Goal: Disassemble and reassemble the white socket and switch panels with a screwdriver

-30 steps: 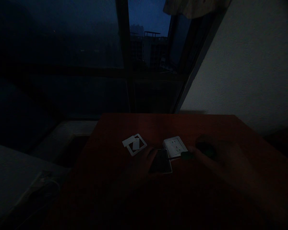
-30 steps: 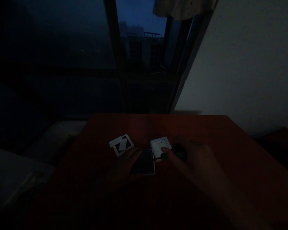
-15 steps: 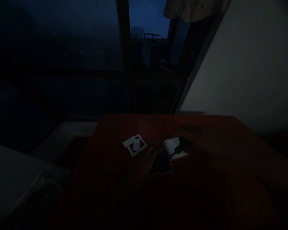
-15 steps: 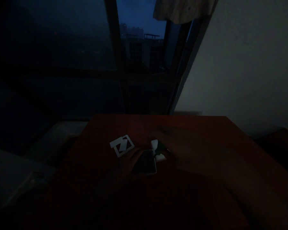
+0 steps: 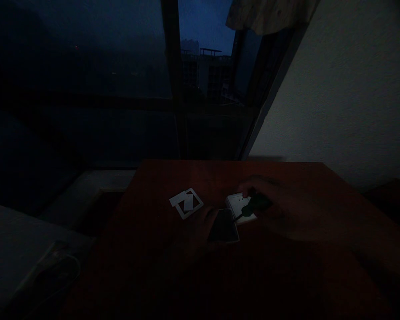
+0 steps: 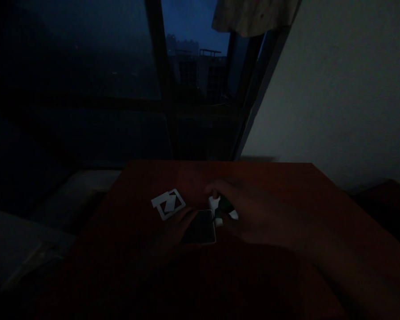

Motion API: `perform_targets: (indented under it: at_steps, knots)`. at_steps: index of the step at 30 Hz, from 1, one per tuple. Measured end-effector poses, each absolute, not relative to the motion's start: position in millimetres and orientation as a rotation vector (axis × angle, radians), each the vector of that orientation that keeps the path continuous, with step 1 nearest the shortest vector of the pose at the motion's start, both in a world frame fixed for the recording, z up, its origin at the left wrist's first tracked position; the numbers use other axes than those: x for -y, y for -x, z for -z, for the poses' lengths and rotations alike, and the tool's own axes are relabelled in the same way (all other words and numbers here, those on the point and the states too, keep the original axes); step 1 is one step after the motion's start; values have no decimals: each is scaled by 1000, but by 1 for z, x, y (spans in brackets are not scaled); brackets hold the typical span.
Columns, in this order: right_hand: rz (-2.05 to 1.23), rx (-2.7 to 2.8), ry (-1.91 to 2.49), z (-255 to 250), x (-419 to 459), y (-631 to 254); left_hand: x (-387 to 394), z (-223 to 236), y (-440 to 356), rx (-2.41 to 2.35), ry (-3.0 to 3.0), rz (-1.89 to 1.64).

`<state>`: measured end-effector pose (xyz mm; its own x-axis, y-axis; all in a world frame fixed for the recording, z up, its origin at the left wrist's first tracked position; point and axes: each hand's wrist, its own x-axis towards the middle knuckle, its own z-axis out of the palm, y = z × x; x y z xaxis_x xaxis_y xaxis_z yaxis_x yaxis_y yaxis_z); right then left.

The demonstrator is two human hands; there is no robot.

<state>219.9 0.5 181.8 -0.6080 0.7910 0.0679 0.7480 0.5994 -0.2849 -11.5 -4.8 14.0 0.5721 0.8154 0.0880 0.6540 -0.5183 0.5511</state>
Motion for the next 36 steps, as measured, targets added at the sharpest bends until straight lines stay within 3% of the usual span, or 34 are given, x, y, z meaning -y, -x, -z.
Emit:
perform_targets:
  at_steps: [4, 6, 11, 17, 24, 30, 36]
  knots:
    - [205, 2554, 1708, -181, 1, -209, 5, -13, 13, -1168, -2360, -497]
    - [180, 2597, 1652, -183, 0, -207, 4, -13, 13, -1163, -2366, -501]
    - [-279, 2683, 1223, -185, 1, -207, 3, -12, 13, -1161, -2348, -511]
    - [316, 2535, 1783, -183, -1, -197, 4, -13, 13, -1172, -2364, -483]
    - [-70, 2624, 1475, -187, -1, -203, 1, -9, 14, -1175, -2393, -467]
    - [280, 2497, 1830, -186, -7, -199, -2, -5, 17, -1159, -2373, -440]
    - [-212, 2537, 1445, -185, -8, -215, -3, -5, 18, -1167, -2342, -447]
